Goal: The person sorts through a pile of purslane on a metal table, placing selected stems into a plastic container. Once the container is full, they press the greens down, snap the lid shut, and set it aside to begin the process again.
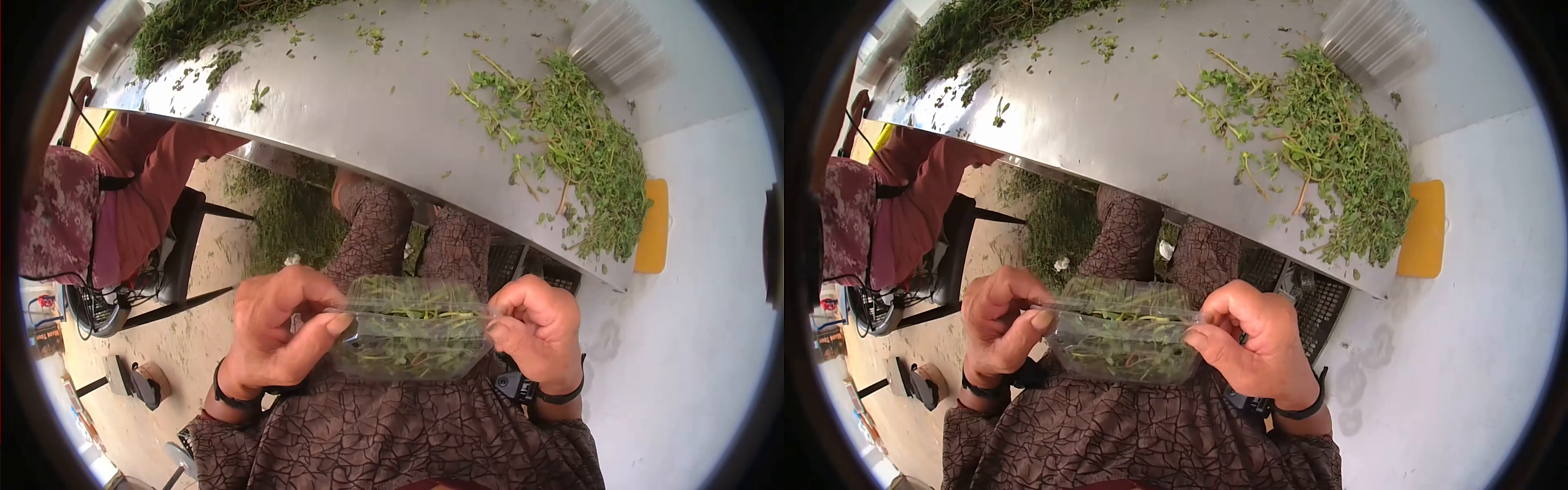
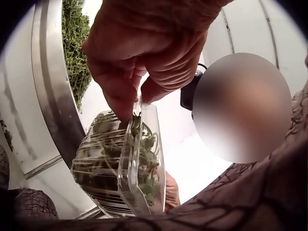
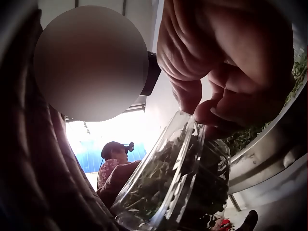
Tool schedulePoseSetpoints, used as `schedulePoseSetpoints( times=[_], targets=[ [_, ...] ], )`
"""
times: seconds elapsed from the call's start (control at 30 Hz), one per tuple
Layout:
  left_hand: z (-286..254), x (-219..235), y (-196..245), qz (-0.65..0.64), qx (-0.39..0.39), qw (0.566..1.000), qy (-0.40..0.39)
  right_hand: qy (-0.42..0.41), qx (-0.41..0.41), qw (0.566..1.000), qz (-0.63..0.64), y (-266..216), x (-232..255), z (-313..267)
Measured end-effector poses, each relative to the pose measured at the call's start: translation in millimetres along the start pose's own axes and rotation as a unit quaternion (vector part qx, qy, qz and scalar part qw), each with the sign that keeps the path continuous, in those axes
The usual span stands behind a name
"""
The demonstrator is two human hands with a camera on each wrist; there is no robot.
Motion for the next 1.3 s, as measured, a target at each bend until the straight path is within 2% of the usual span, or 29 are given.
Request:
schedulePoseSetpoints(
  times=[0.1,0.17,0.2,0.27,0.4,0.57,0.8,0.9,0.97,1.0,1.07,1.17,1.3],
  targets=[
    [-6.6,0.2,-0.1,-0.022,-0.007,1.0,-0.014,-0.022,0.017,0.999,-0.02,-1.8,-1.9,-4.4],
    [-9.2,2.4,0.1,-0.017,-0.015,0.999,-0.022,-0.043,0.103,0.988,-0.105,-6.3,-1.5,-4.1],
    [-9.7,3.2,0.7,-0.013,-0.03,0.999,-0.032,-0.046,0.101,0.988,-0.104,-5.4,-1.7,-4.3],
    [-9.8,4.3,1.6,-0.003,-0.049,0.998,-0.035,-0.047,0.161,0.976,-0.135,-6.2,-2.1,-4.3],
    [-12.3,2.2,0.9,0.016,-0.103,0.994,-0.024,-0.041,0.2,0.967,-0.151,-10.8,-3.8,-2.7],
    [-16.8,2.4,-0.1,0.036,-0.123,0.991,-0.032,-0.057,0.245,0.959,-0.128,-10.4,-6.1,-3.2],
    [-17.3,0.7,-4.1,0.06,-0.13,0.989,-0.039,-0.067,0.255,0.951,-0.16,-11.4,-4.7,-1.9],
    [-16.4,1.6,-3.9,0.067,-0.117,0.99,-0.045,-0.052,0.226,0.961,-0.148,-7.9,-5.6,-4.1],
    [-15.3,1.7,-5.2,0.048,-0.097,0.993,-0.044,-0.023,0.176,0.971,-0.16,-8.4,-5.8,-6.2],
    [-14.6,1.5,-6.1,0.027,-0.079,0.996,-0.043,-0.025,0.177,0.971,-0.159,-10.3,-8.5,-8.5],
    [-13.2,1.6,-4.0,0.016,-0.07,0.997,-0.039,0.032,0.066,0.994,-0.079,-11.4,-10.9,-11.5],
    [-8.9,1.5,0.6,-0.001,-0.065,0.997,-0.038,-0.011,0.091,0.988,-0.128,-16.3,-8.0,-10.4],
    [-6.9,4.4,7.0,-0.015,-0.044,0.997,-0.054,-0.011,0.155,0.967,-0.201,-26.9,-7.7,-7.1]
  ],
)
Point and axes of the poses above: each hand's wrist, its own z-axis towards the middle knuckle, its own x-axis out of the back of the hand, y = z × x, the point moved 2 cm from there along z, towards the middle knuckle, and after that the axes turned 1 degree about y, right-handed, at the moved point
